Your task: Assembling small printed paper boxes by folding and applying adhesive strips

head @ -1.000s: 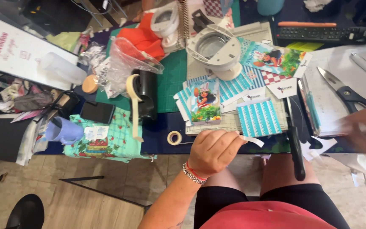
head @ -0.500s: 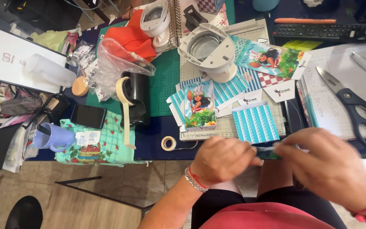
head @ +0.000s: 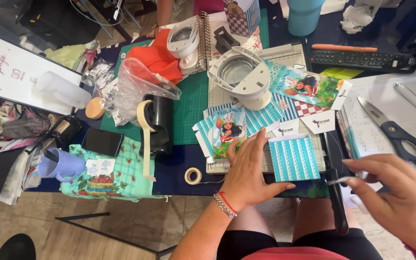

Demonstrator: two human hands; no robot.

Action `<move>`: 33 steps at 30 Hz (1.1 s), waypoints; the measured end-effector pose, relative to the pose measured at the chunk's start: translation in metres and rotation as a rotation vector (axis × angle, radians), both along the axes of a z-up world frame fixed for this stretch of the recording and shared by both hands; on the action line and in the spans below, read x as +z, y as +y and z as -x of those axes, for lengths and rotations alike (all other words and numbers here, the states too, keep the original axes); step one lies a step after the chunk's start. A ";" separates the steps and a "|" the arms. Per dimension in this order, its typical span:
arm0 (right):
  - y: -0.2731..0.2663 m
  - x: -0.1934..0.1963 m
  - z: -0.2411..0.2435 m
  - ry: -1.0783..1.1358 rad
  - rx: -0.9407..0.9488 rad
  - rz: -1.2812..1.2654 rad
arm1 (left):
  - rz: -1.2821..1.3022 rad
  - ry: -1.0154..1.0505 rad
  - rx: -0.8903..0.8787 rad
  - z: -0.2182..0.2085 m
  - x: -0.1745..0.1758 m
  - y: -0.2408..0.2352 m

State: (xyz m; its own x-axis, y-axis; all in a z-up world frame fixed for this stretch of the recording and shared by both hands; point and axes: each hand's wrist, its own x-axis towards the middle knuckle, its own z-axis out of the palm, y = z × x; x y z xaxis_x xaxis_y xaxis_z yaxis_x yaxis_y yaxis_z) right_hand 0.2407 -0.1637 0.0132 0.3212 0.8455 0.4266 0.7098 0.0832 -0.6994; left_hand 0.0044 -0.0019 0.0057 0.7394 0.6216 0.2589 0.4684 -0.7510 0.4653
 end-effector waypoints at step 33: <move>-0.116 0.026 0.057 -0.591 0.346 -0.540 | 0.320 -0.588 -0.260 0.096 0.042 -0.190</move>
State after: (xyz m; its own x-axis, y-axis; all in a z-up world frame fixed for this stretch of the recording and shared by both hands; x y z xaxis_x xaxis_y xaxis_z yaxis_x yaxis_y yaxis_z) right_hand 0.1832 -0.2798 0.0390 -0.3165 0.4888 0.8129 0.8175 0.5753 -0.0276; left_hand -0.0917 -0.1921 0.0473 0.6683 0.5560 0.4942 -0.1033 -0.5885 0.8018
